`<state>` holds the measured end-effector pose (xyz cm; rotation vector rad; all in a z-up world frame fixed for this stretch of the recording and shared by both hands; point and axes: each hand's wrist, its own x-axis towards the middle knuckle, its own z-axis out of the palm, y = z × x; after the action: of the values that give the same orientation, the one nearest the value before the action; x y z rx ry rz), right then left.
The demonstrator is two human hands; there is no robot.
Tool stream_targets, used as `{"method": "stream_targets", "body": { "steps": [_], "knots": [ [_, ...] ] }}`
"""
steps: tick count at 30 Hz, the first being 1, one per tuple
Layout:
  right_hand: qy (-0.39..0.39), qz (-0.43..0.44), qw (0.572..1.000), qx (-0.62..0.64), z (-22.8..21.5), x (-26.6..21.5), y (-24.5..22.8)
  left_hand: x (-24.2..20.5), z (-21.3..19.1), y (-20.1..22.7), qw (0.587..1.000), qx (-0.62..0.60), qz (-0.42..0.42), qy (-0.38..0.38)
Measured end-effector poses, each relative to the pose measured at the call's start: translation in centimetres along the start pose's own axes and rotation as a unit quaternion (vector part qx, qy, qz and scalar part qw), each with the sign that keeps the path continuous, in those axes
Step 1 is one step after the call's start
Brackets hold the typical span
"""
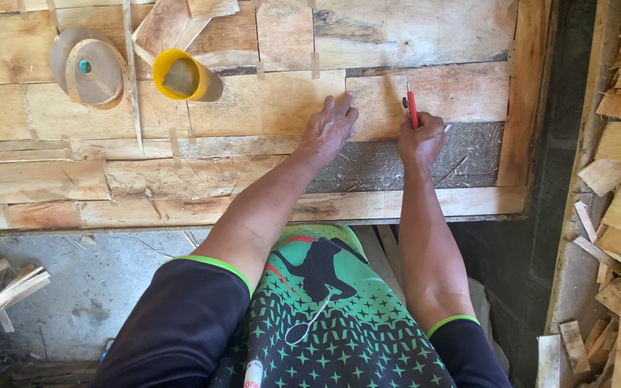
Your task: Fitting and trimming small wood pieces onto a larger panel using a utility knife and adhesive tape.
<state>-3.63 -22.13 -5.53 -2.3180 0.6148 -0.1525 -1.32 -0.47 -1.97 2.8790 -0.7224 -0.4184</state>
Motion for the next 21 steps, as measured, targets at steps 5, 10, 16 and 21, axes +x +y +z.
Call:
{"method": "stream_targets", "body": {
  "steps": [5, 10, 16, 21],
  "knots": [
    [0.000, 0.007, 1.000, 0.004, -0.2, -0.3, -0.9, 0.7, 1.4, 0.4, 1.000, 0.009, -0.013, 0.015],
    [0.016, 0.007, 1.000, 0.013, -0.1, -1.0, -1.2, 0.5, -2.8, 1.5, 0.987, -0.115, -0.105, -0.033],
    [0.013, -0.001, 1.000, 0.007, 0.4, -1.3, -0.4, 0.7, -1.6, 0.8, 0.994, 0.031, -0.043, -0.091],
    [0.091, -0.190, 0.977, -0.028, 0.6, -2.0, 0.1, 1.0, -0.6, 0.5, 0.998, 0.015, -0.031, -0.058]
  ]
}}
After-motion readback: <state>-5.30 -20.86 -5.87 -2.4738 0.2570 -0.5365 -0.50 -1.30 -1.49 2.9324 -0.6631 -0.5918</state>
